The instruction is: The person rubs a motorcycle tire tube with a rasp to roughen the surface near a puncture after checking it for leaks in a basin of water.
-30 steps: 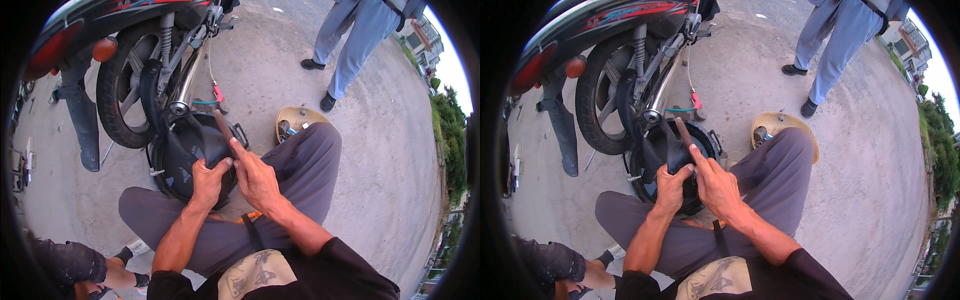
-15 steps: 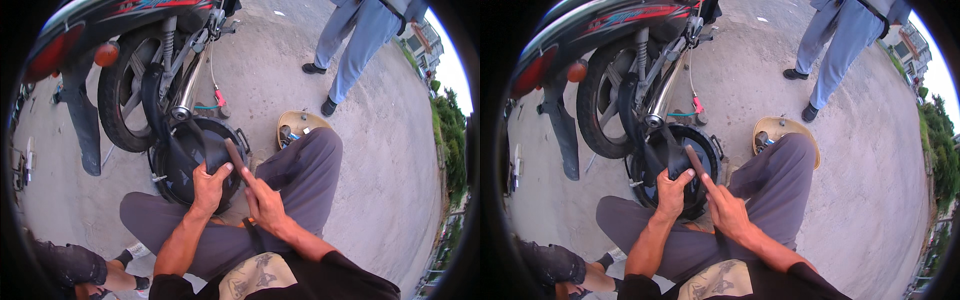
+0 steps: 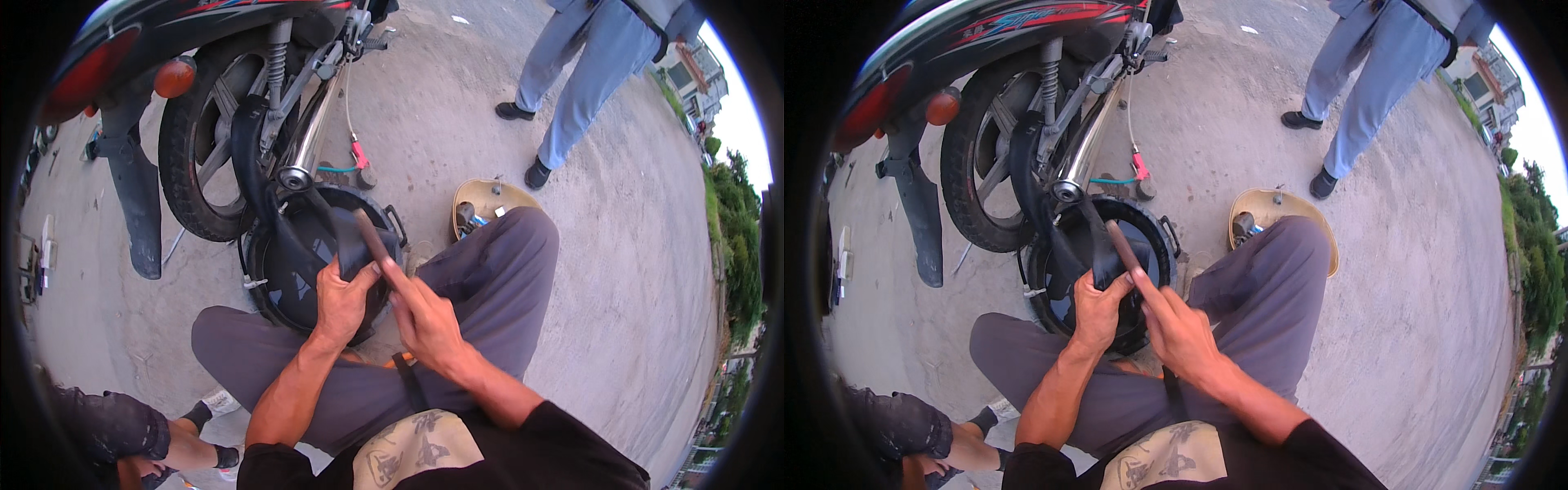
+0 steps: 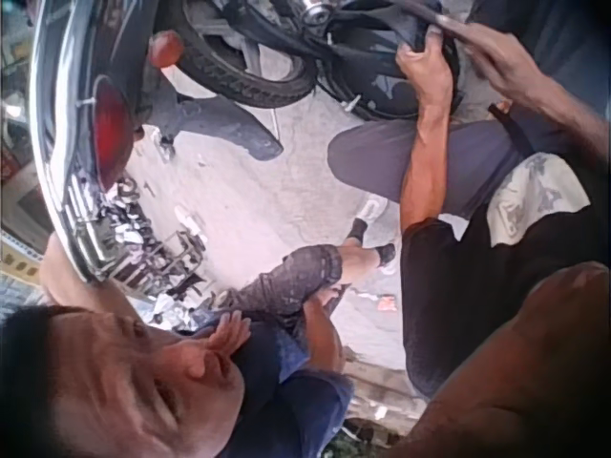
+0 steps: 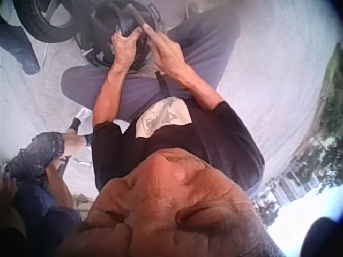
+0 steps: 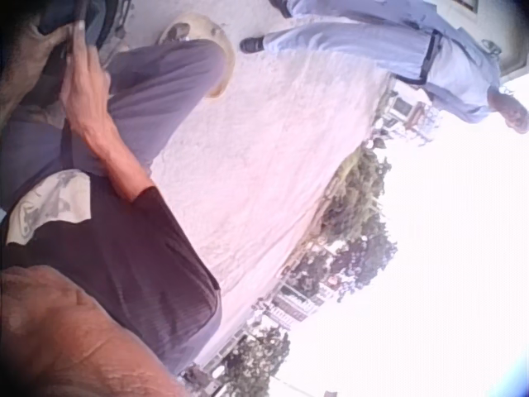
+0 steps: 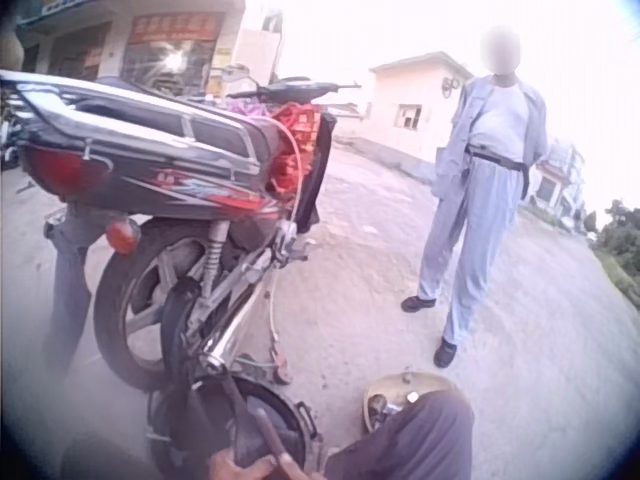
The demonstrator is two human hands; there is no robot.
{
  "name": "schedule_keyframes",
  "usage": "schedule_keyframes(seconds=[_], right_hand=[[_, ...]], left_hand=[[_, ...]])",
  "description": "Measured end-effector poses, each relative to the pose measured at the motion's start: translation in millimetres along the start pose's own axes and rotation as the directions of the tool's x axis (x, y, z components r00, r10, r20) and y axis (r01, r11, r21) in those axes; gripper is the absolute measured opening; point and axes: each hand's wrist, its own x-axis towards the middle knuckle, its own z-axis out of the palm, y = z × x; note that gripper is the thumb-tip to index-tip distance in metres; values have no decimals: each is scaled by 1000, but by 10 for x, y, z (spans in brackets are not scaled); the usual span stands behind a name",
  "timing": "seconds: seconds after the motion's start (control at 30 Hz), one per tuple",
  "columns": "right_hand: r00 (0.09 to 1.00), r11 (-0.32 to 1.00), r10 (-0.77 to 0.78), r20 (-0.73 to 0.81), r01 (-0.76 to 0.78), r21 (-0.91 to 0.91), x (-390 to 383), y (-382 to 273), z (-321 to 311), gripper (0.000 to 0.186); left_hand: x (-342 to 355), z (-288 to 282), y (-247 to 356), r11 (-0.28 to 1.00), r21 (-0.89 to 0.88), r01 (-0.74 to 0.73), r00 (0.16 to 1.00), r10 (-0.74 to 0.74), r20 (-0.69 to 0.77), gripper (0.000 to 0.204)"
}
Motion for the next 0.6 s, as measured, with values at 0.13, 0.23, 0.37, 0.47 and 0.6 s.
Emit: schedule_keyframes(seconds=[0.13, 0.23, 0.37, 0.47, 0.6], right_hand=[[1000, 998, 5, 20, -4, -62, 208, -58, 31, 66], [997, 998, 42, 58, -40, -40, -72, -49, -26, 66], [1000, 1000, 0, 29, 0, -6, 124, -8, 46, 67], [999, 999, -32, 38, 32, -18, 316, 7, 92, 67], [986, 994, 112, 120, -109, -27, -263, -22, -28, 62]], left_hand=[[29, -48, -106, 1000, -25, -13, 1000, 13, 4, 19], [-4, -4, -108, 997, 74, -34, 999, 36, -17, 18], [-19, -19, -167, 998, 61, -4, 1000, 3, 20, 20], [-30, -44, -159, 998, 60, -33, 999, 34, -10, 19], [-41, -10, -51, 985, 174, -10, 1000, 11, -1, 16]])
